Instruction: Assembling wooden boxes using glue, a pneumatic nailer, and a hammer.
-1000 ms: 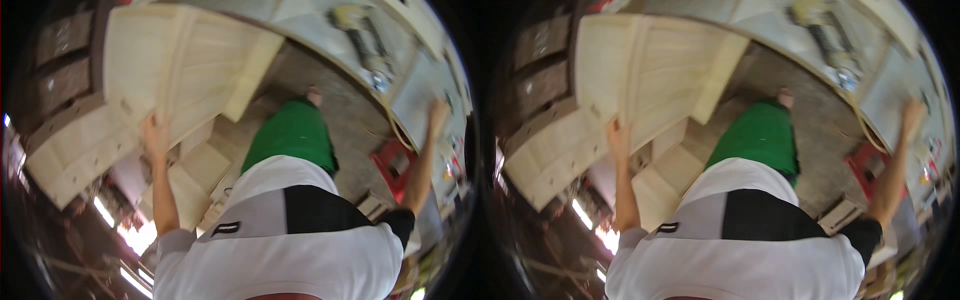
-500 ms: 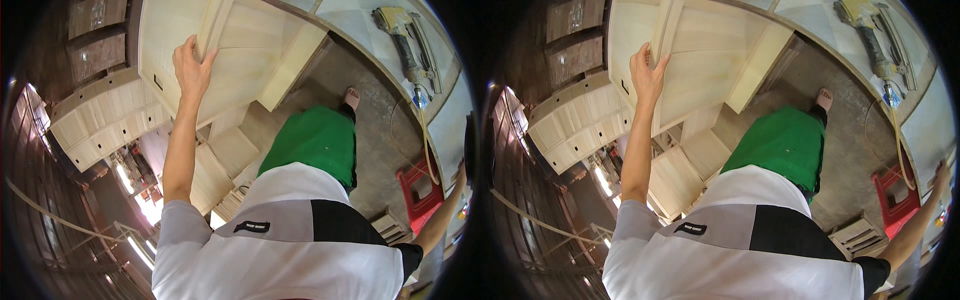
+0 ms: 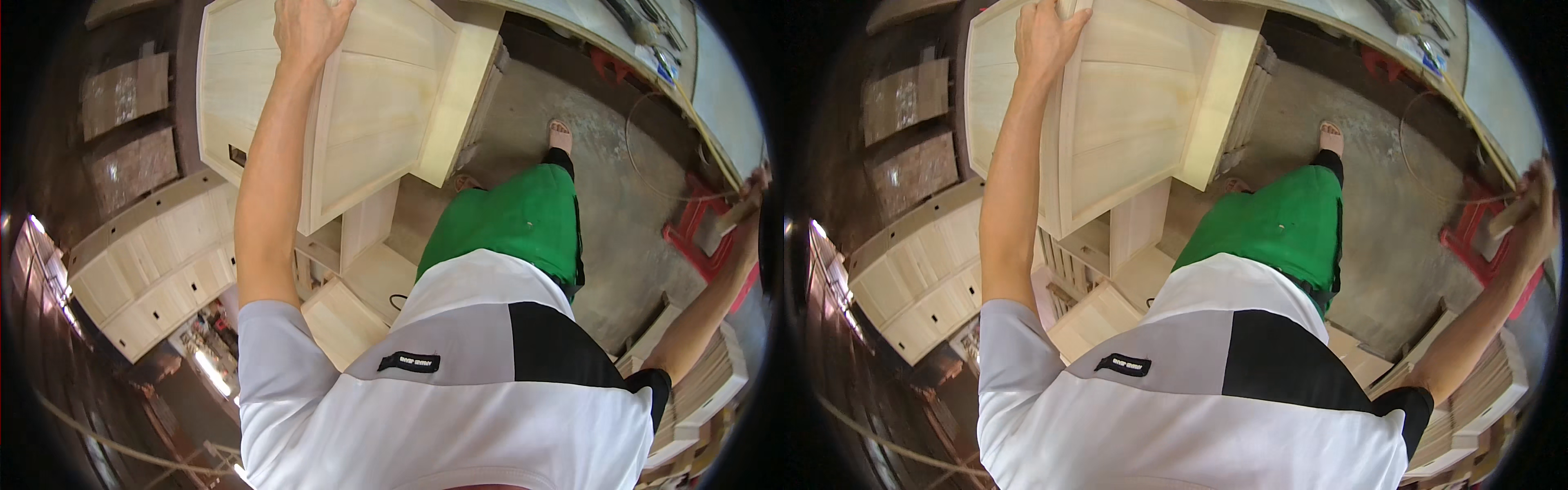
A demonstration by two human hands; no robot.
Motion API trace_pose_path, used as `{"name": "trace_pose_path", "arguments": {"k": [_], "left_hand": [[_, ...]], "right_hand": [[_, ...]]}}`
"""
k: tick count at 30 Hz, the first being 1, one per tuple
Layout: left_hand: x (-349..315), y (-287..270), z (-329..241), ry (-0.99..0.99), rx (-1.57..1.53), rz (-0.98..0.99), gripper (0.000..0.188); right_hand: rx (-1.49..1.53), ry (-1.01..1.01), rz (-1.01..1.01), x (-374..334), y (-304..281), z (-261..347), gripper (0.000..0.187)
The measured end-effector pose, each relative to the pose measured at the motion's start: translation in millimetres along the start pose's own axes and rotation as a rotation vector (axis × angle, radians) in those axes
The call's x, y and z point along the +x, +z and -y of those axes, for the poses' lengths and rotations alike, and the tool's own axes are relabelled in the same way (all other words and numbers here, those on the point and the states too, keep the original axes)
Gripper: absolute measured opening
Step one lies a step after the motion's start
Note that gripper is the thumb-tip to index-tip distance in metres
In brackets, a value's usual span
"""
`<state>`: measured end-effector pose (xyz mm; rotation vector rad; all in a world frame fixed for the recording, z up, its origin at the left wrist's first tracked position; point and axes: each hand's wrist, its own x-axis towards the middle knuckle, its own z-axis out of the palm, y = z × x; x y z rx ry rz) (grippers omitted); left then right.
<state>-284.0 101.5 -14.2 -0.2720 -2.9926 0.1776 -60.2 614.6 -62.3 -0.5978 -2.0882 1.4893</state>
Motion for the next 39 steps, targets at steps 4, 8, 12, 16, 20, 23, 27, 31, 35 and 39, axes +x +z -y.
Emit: {"name": "trace_pose_path", "arguments": {"k": [4,8,12,16,20,23,27,31,35,39], "left_hand": [[-32.5,2.1,22.1,0.203,-0.107,-0.195,0.052],[-73.6,-0.3,49.7,0.251,-0.154,-0.14,0.061],[-106.4,-4.7,64.8,0.275,-0.195,-0.036,0.063],[-124.6,-1.5,70.7,0.276,-0.15,-0.044,0.062],[-128.9,7.4,74.1,0.327,-0.192,-0.073,0.061],[-127.8,10.6,80.0,0.349,-0.25,-0.093,0.059],[-118.4,7.9,96.7,0.379,-0.509,-0.018,0.056],[-112.3,18.7,109.0,0.435,-0.554,-0.02,0.053],[-109.7,32.2,112.4,0.527,-0.629,-0.084,0.05],[-112.5,33.0,112.3,0.543,-0.626,-0.093,0.048]], "right_hand": [[0.04,0.364,-0.005,-115.4,37.8,25.4,0.032],[0.111,0.425,0.122,-226.8,90.0,51.9,0.029],[0.209,0.563,0.158,-285.3,103.6,72.5,0.025],[0.238,0.463,0.18,-302.5,104.7,87.5,0.028],[0.321,0.191,0.05,-302.0,123.5,104.1,0.031],[0.429,0.173,0.007,-293.7,143.2,113.0,0.031],[0.606,0.211,0.057,-304.6,181.6,118.7,0.031],[0.714,0.339,0.143,-344.9,266.8,121.1,0.029],[0.831,0.533,0.256,-374.1,339.0,122.1,0.036],[0.872,0.541,0.232,-387.6,377.2,128.0,0.04]]}}
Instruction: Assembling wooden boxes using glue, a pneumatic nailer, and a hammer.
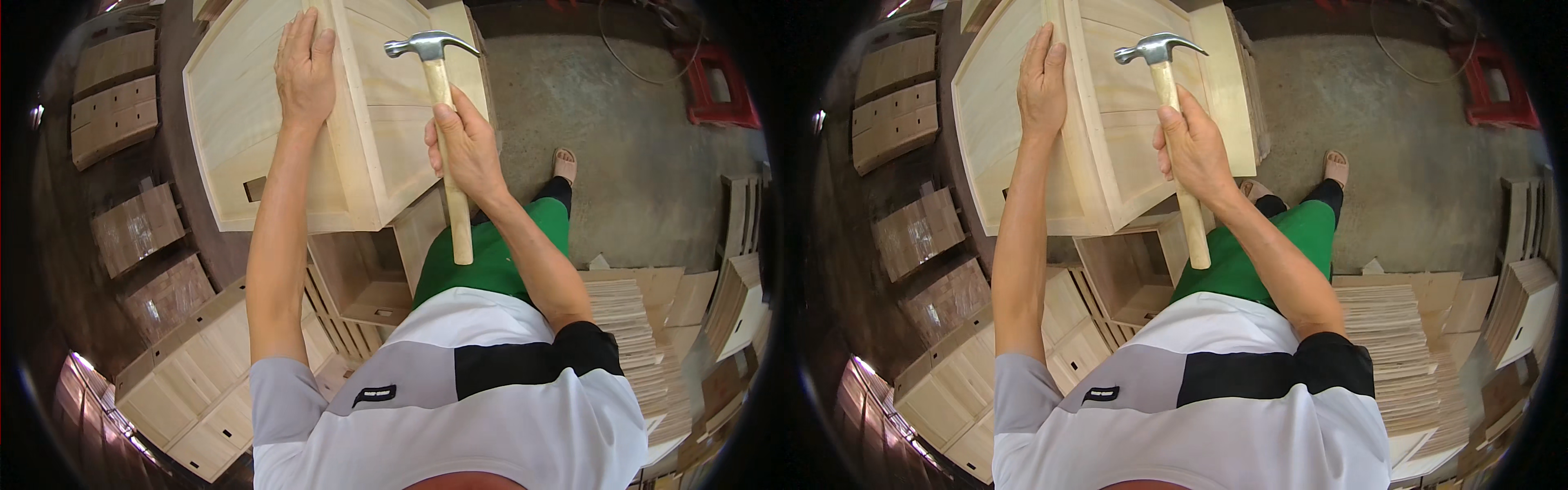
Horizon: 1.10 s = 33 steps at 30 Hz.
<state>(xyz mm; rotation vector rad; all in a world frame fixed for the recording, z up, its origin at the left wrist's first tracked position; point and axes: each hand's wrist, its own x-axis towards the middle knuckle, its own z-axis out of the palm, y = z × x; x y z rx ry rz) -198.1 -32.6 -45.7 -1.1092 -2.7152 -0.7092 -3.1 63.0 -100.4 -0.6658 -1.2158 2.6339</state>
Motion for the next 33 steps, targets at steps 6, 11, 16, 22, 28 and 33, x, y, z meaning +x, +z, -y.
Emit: {"name": "trace_pose_path", "arguments": {"k": [6,11,16,22,28,33], "left_hand": [[0.6,-0.4,-1.6,0.036,-0.058,-0.018,0.046],[2.5,3.5,6.4,0.039,-0.007,-0.042,0.045],[2.0,3.1,5.8,0.016,0.041,-0.025,0.044],[0.8,2.1,-4.5,0.008,-0.025,-0.02,0.043],[3.8,1.0,-0.1,0.048,0.052,-0.034,0.044],[2.8,2.9,4.2,0.027,0.042,-0.022,0.045]], "right_hand": [[-0.032,-0.027,0.019,8.0,16.6,-2.1,0.04],[0.047,-0.106,-0.091,11.6,12.3,9.5,0.039],[-0.156,0.023,0.014,20.8,18.6,8.8,0.03],[-0.009,-0.135,-0.058,26.2,11.1,14.6,0.024],[-0.105,-0.076,0.037,22.8,10.1,19.7,0.032],[-0.119,0.04,0.142,25.0,4.0,22.7,0.03]]}}
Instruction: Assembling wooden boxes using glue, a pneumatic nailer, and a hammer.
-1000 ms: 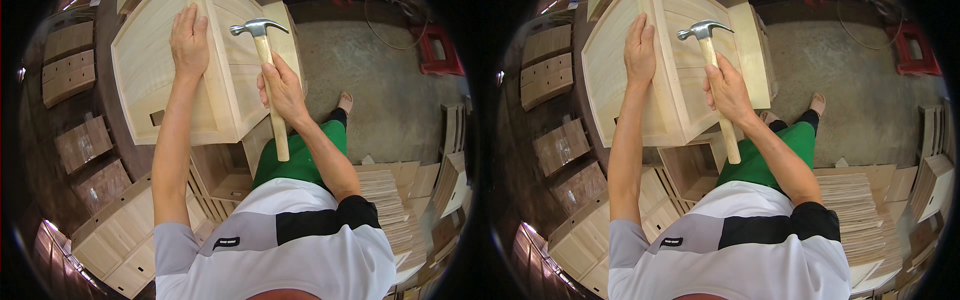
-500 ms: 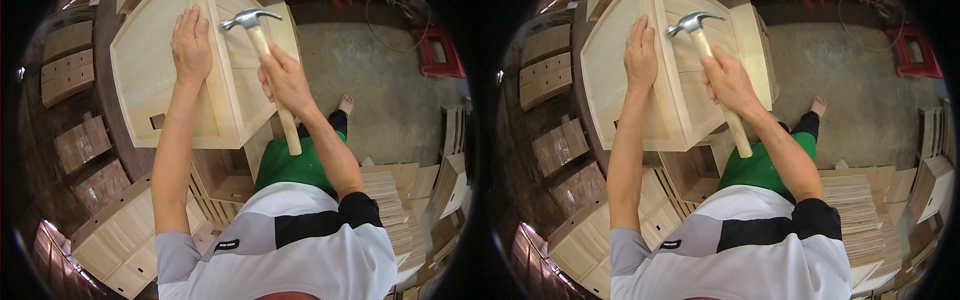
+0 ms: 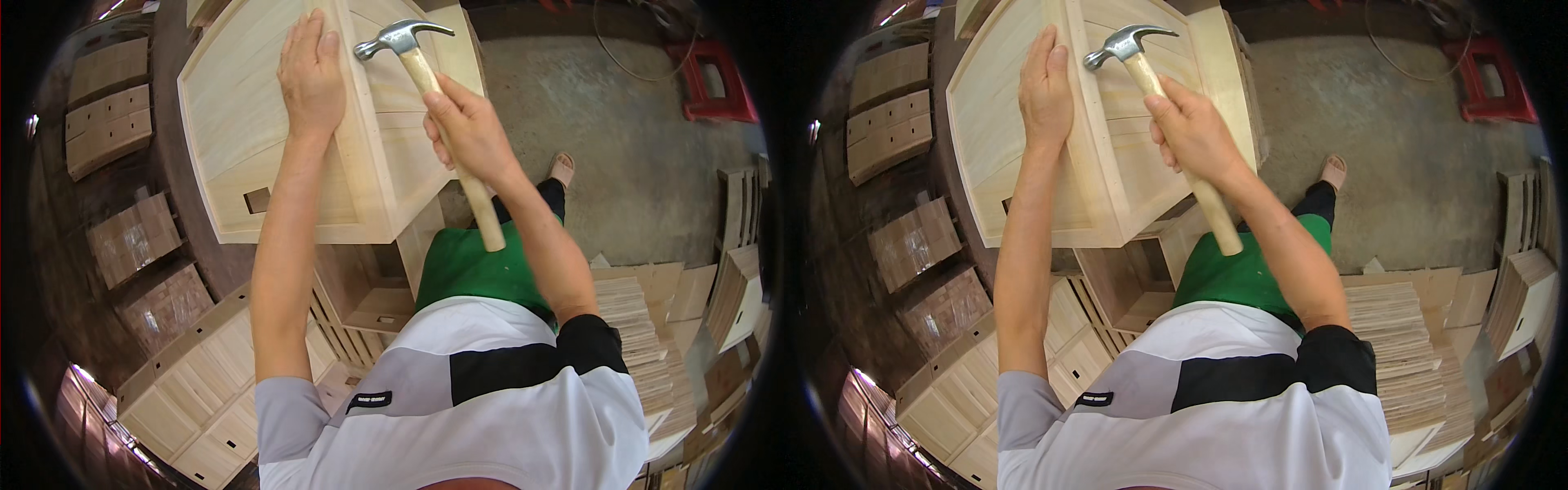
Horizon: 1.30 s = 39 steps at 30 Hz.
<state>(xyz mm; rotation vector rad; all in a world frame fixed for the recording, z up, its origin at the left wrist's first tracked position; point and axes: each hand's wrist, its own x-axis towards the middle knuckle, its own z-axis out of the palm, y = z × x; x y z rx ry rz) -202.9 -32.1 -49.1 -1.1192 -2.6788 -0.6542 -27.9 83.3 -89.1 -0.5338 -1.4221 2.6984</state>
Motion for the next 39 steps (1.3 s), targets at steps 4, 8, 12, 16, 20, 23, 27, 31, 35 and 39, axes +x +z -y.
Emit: {"name": "trace_pose_path", "arguments": {"k": [4,8,12,16,20,23,27,31,35,39], "left_hand": [[-2.4,-0.3,-1.1,-0.011,0.014,-0.005,0.044],[-0.2,0.5,-1.3,0.023,-0.001,0.002,0.043],[-0.7,0.8,-1.6,0.01,-0.001,-0.004,0.043],[-1.5,2.6,-1.6,0.006,0.03,-0.009,0.043],[-1.8,0.7,-2.7,0.006,0.022,-0.011,0.044],[-1.0,0.2,-2.5,0.003,-0.011,-0.013,0.043],[-0.4,0.6,-3.3,0.025,-0.01,-0.019,0.041],[-0.1,-5.1,-8.7,0.017,-0.032,-0.009,0.041],[1.4,-14.3,-22.9,-0.089,0.021,0.056,0.046],[4.9,-17.0,-37.6,-0.092,0.256,0.167,0.058]], "right_hand": [[0.07,-0.068,-0.172,-1.9,-5.7,-1.7,0.031],[-0.024,-0.059,-0.054,0.4,-3.0,-8.5,0.026],[0.042,-0.114,-0.172,2.7,-0.9,-10.4,0.032],[-0.051,-0.054,-0.08,0.7,-1.4,-8.9,0.029],[0.031,-0.13,-0.14,3.3,-4.0,-6.4,0.03],[-0.099,-0.014,-0.039,3.3,-3.7,-7.4,0.033],[-0.207,0.028,-0.031,-4.9,-12.9,-6.3,0.037],[-0.057,0.024,-0.154,-16.3,-24.9,-7.3,0.039],[-0.068,0.101,-0.179,-29.1,-35.1,-14.7,0.039],[-0.023,0.143,-0.193,-38.7,-39.8,-27.5,0.04]]}}
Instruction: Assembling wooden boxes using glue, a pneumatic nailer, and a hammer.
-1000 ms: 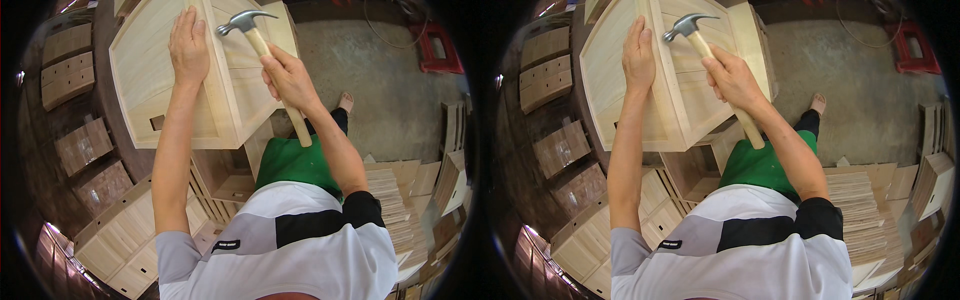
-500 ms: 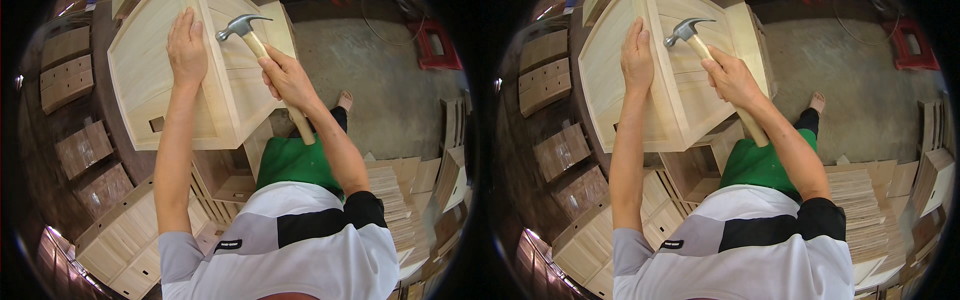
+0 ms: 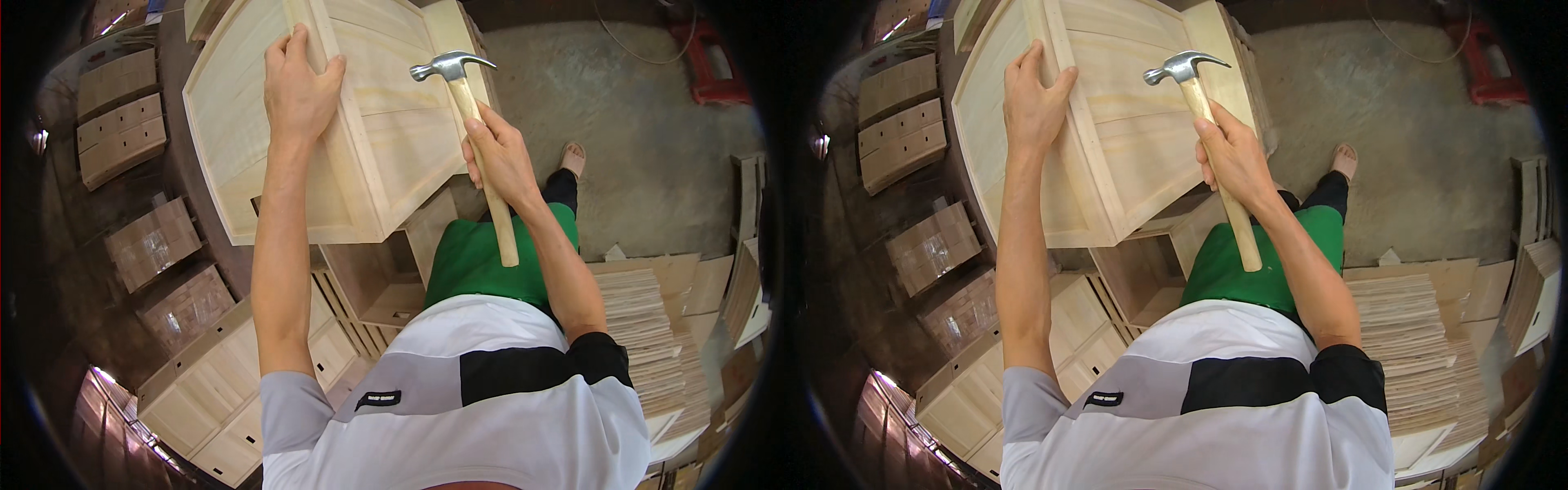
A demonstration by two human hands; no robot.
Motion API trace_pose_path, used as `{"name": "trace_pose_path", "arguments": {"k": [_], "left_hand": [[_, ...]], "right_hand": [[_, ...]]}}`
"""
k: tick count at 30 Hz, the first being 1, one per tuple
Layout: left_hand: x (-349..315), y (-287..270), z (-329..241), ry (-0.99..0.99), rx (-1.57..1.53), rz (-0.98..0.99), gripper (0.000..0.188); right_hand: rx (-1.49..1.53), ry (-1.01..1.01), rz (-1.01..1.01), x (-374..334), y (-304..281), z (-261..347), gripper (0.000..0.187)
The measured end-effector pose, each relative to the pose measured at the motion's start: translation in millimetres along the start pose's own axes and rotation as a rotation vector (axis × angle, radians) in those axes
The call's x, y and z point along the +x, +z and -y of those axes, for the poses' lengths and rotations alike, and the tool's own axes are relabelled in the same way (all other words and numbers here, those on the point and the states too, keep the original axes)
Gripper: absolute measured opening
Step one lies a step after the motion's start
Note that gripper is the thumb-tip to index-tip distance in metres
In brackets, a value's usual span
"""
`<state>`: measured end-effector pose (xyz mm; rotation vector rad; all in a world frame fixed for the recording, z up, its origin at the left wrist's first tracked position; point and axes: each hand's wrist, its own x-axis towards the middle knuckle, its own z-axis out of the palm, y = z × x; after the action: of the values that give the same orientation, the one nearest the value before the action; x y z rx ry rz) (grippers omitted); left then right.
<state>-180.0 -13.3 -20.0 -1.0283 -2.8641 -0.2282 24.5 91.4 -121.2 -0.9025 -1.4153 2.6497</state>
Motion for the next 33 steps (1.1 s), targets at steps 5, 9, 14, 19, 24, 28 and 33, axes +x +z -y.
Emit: {"name": "trace_pose_path", "arguments": {"k": [5,9,14,19,24,28,33], "left_hand": [[2.9,5.0,-7.5,-0.024,0.118,0.018,0.061],[2.3,5.0,-5.4,-0.042,0.079,0.035,0.063],[-17.4,-4.1,0.7,0.029,-0.096,0.113,0.07],[-27.2,-0.1,2.9,0.093,-0.074,0.115,0.076],[-29.8,3.5,4.3,0.079,-0.026,0.08,0.071],[-29.1,3.7,11.8,0.054,-0.245,0.033,0.06],[-33.2,15.0,18.1,0.072,-0.208,-0.103,0.047]], "right_hand": [[0.011,0.02,0.019,-4.6,-8.9,-9.0,0.041],[-0.002,0.012,0.034,-8.0,-12.9,-7.6,0.041],[0.002,0.005,0.03,-11.1,-14.3,-5.4,0.041],[-0.002,0.013,0.044,-13.8,-12.6,-8.0,0.041],[0.023,0.005,0.055,-14.2,-4.6,-7.9,0.038],[0.019,-0.184,0.079,-6.8,5.7,-4.5,0.038],[-0.084,-0.212,0.073,7.2,19.7,-1.3,0.041]]}}
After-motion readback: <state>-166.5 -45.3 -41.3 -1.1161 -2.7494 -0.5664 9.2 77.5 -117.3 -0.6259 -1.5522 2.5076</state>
